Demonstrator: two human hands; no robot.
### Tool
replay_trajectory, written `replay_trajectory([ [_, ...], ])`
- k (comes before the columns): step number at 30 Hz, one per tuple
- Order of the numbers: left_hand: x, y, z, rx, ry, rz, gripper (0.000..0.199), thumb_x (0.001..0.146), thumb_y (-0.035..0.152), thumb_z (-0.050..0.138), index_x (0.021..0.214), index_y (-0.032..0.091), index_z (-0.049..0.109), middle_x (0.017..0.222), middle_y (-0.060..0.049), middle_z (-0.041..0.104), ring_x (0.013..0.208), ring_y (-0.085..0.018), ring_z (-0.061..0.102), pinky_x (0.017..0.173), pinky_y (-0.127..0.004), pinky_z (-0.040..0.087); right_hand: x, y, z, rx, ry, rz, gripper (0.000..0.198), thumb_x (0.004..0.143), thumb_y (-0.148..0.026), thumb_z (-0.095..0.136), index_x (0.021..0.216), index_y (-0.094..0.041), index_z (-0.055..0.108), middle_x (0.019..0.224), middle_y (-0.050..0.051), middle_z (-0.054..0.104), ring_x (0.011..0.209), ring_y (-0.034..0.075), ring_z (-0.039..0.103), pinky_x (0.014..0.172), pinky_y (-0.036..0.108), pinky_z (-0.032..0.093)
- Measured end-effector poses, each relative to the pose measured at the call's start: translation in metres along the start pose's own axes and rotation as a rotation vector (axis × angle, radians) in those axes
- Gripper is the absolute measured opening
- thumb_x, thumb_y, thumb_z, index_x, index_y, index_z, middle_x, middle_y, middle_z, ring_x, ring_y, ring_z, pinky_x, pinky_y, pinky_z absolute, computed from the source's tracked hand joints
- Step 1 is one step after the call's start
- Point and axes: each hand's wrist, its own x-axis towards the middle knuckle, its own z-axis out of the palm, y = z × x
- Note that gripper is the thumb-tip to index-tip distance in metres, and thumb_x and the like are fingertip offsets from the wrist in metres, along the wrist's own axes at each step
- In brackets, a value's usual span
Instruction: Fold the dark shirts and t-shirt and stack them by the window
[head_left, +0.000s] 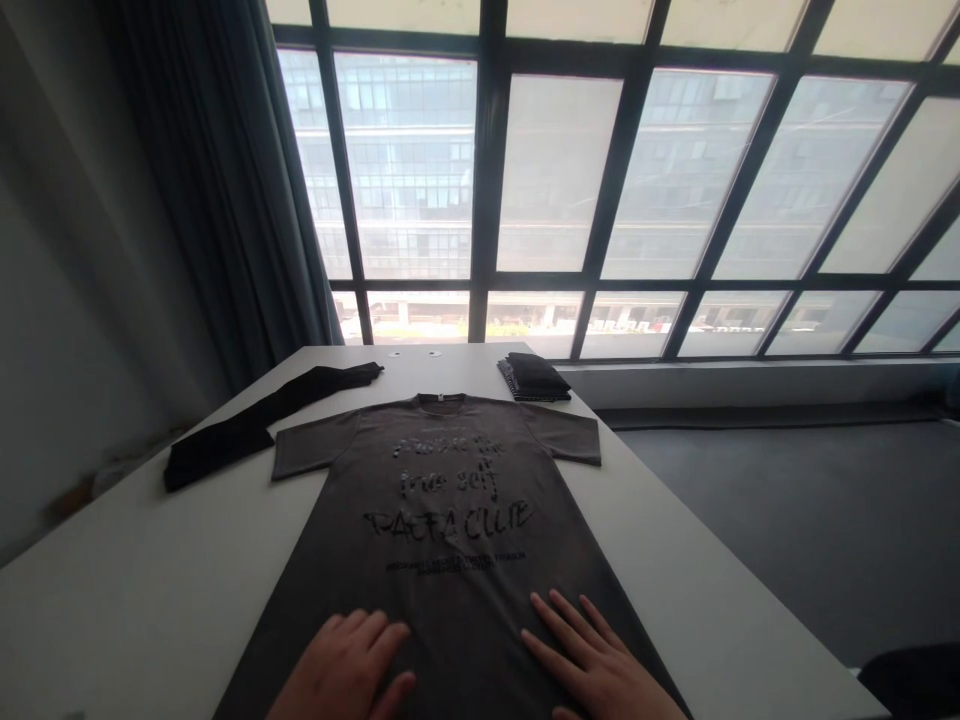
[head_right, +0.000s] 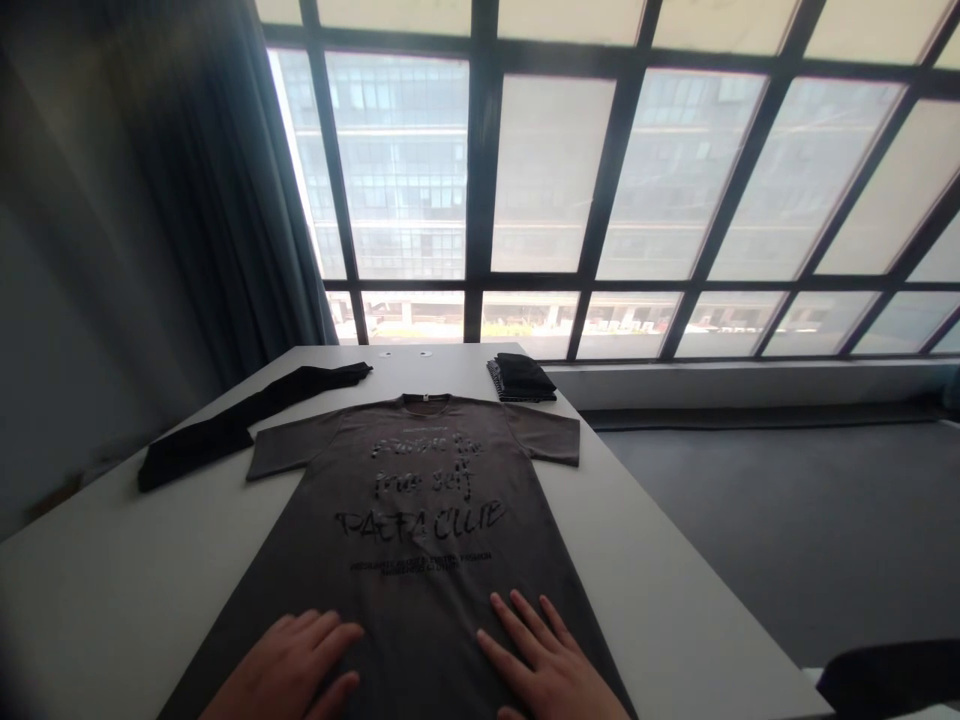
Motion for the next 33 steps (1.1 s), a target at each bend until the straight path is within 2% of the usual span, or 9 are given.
replay_trajectory([
  [3,0.068,0.020,-0.008,-0.077,-0.120,-0.071,0.039,0.102,0.040,0.052,0.135,0.027,0.067,0.142,-0.008,0.067,0.128,-0.028,0.064,0.107,-0.046,0.052,-0.001,-0.007,-0.007,-0.008,-0.020,-0.003,0.068,0.103,-0.060,0.051,0.163,-0.044,0.024,0.170,0.004,0.013,0.157,0.041,0.013,0.124,0.072,0.017],
  [5,0.105,0.027,-0.001,-0.077,-0.197,-0.124,0.057,0.102,0.045,0.050,0.152,0.018,0.053,0.162,-0.013,0.046,0.149,-0.032,0.044,0.121,-0.050,0.039,-0.001,-0.009,-0.009,-0.015,-0.022,-0.004,0.068,0.102,-0.060,0.051,0.163,-0.043,0.024,0.170,0.005,0.013,0.157,0.041,0.014,0.124,0.072,0.017],
  [7,0.127,0.029,0.012,-0.076,-0.258,-0.179,0.068,0.104,0.048,0.044,0.160,0.010,0.041,0.169,-0.016,0.029,0.158,-0.033,0.027,0.127,-0.051,0.029,-0.002,-0.009,-0.010,-0.011,-0.017,-0.001,0.068,0.102,-0.061,0.051,0.163,-0.043,0.026,0.170,0.005,0.014,0.157,0.042,0.015,0.124,0.073,0.017],
  [11,0.116,0.021,0.044,-0.105,-0.271,-0.139,0.071,0.106,0.053,0.037,0.163,0.012,0.034,0.171,-0.013,0.023,0.159,-0.032,0.022,0.129,-0.053,0.025,-0.002,-0.009,-0.011,0.028,-0.003,-0.009,0.068,0.100,-0.061,0.054,0.162,-0.041,0.031,0.170,0.005,0.017,0.158,0.041,0.016,0.125,0.070,0.017],
  [15,0.063,0.008,0.067,-0.105,-0.121,0.121,0.067,0.105,0.054,0.042,0.166,0.031,0.025,0.172,-0.006,0.022,0.158,-0.031,0.027,0.126,-0.054,0.031,-0.002,-0.012,-0.015,0.070,-0.035,0.028,0.069,0.100,-0.062,0.053,0.162,-0.041,0.032,0.171,0.006,0.015,0.158,0.041,0.013,0.125,0.071,0.013],
  [19,0.019,-0.005,0.077,-0.065,-0.016,0.336,0.075,0.100,0.054,0.055,0.166,0.038,0.022,0.170,-0.006,0.028,0.153,-0.034,0.037,0.119,-0.050,0.042,-0.004,-0.013,-0.017,0.107,-0.027,0.031,0.068,0.100,-0.061,0.054,0.161,-0.041,0.033,0.171,0.005,0.015,0.158,0.041,0.012,0.126,0.070,0.012],
  [22,0.007,-0.010,0.073,-0.058,0.000,0.384,0.074,0.098,0.057,0.057,0.164,0.040,0.029,0.168,-0.006,0.035,0.150,-0.033,0.042,0.116,-0.046,0.046,-0.005,-0.018,-0.020,0.118,-0.037,0.053,0.066,0.100,-0.059,0.055,0.160,-0.039,0.039,0.171,0.005,0.017,0.158,0.041,0.013,0.125,0.072,0.011],
  [27,0.043,-0.009,0.053,-0.070,-0.034,0.127,0.056,0.106,0.046,0.045,0.160,0.033,0.041,0.169,-0.004,0.036,0.153,-0.028,0.039,0.121,-0.046,0.040,0.026,-0.046,-0.037,0.081,0.097,0.089,0.058,0.104,-0.044,0.046,0.160,-0.029,0.043,0.170,0.005,0.027,0.160,0.033,0.018,0.131,0.060,0.012],
  [33,0.131,-0.007,0.040,-0.057,-0.202,-0.102,0.062,0.106,0.047,0.040,0.161,0.017,0.040,0.170,-0.010,0.029,0.158,-0.031,0.027,0.128,-0.051,0.026,0.119,-0.057,-0.052,-0.040,0.069,0.111,0.074,0.100,-0.039,0.046,0.165,-0.009,0.028,0.171,0.013,0.019,0.161,0.032,0.013,0.131,0.053,0.013],
])
